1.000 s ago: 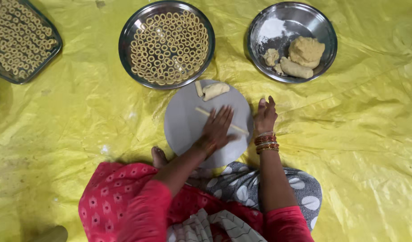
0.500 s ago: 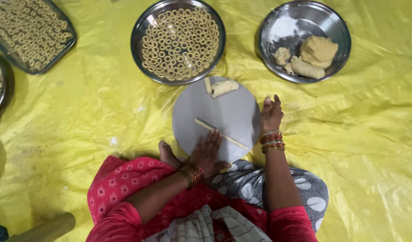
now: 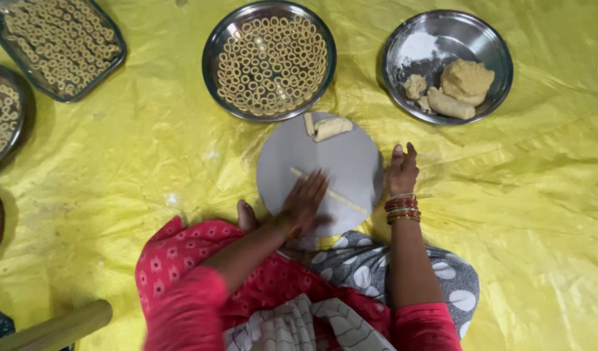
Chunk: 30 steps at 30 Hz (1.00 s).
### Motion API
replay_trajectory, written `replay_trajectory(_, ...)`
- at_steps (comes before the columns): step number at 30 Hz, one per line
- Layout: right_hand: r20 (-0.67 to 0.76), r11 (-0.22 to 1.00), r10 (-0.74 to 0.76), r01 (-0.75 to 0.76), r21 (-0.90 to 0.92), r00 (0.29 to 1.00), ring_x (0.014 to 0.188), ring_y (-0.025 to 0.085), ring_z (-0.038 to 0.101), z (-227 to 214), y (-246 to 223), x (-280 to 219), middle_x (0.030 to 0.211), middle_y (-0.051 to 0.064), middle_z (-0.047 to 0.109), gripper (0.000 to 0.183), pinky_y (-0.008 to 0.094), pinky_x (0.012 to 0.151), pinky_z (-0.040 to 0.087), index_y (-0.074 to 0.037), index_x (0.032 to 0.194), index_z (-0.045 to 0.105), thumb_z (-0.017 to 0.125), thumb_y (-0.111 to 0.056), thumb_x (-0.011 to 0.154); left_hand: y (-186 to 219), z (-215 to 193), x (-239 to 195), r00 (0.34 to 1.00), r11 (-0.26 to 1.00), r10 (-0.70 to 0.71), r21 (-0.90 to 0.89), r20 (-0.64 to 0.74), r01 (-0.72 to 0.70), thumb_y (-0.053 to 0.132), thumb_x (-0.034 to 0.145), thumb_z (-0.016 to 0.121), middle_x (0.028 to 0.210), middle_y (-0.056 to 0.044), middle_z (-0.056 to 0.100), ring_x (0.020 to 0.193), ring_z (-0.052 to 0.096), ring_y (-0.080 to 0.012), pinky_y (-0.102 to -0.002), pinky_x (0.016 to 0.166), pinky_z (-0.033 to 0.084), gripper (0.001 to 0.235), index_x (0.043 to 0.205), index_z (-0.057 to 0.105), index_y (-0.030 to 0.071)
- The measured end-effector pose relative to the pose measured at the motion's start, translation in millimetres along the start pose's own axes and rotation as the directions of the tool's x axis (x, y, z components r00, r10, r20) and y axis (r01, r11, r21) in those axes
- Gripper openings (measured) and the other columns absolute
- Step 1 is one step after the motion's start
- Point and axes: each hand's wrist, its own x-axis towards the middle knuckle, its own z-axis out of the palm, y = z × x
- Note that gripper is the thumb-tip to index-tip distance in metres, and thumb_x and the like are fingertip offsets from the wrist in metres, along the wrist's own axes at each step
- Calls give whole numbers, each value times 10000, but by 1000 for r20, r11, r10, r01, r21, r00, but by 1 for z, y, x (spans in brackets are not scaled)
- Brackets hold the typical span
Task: The person sits on a yellow tarp and rolls small pieces of dough into thin ropes on a round board. They then join the ends to form rings and place them on a metal tray. The process is repeated with multiple pieces of dough.
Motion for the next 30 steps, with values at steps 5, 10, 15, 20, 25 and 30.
replay_trajectory(5,-62,977,-194,188,-99,979,1139,413,640,19,7,4,1250,210,694,723,525,1003,472,-101,1492,472,424,-655,1030,5,11,-42,996,997,-35,64,83,30,778,855,466,1695,-196,65,1572,8,-313,-488,1242,-4,1126,1587,111,-1)
replay_trajectory(10,17,981,-74,76,-177,997,1116,418,651,21,19,13,1113,190,722,764,524,1003,473,-122,1515,435,405,-680,993,-1,9,48,996,995,-83,-54,-25,81,814,885,382,1697,-178,79,1571,32,-298,-508,1237,-2,1128,1598,115,-18)
replay_trajectory(15,21,986,-122,124,-109,992,1103,395,658,13,19,8,1024,165,743,773,505,1019,467,-88,1498,448,415,-684,1008,1,5,76,991,994,-112,-25,-71,111,828,896,287,1711,-154,69,1584,29,-278,-507,1268,5,1091,1615,109,26)
replay_trajectory(20,50,988,-105,109,-107,993,1049,382,675,8,16,4,1003,155,722,748,494,987,492,-96,1505,462,413,-662,1017,3,4,-15,999,1000,-15,-18,-38,14,806,913,283,1705,-197,22,1581,-13,-326,-522,1244,-7,1071,1619,74,28)
replay_trajectory(25,91,984,-135,145,-108,987,1005,376,688,20,14,3,946,147,734,759,499,983,492,-96,1493,466,422,-670,1000,8,-2,-52,969,979,-134,-126,208,163,788,917,295,1695,-192,-17,1569,-44,-336,-534,1220,-5,1062,1606,35,23)
replay_trajectory(30,41,963,-215,218,-157,976,997,396,671,21,23,10,936,152,736,686,537,963,473,-79,1459,507,442,-621,1042,-25,0,-9,974,980,-198,-25,-111,197,752,908,368,1698,-203,82,1572,48,-330,-524,1236,42,1076,1612,107,-19)
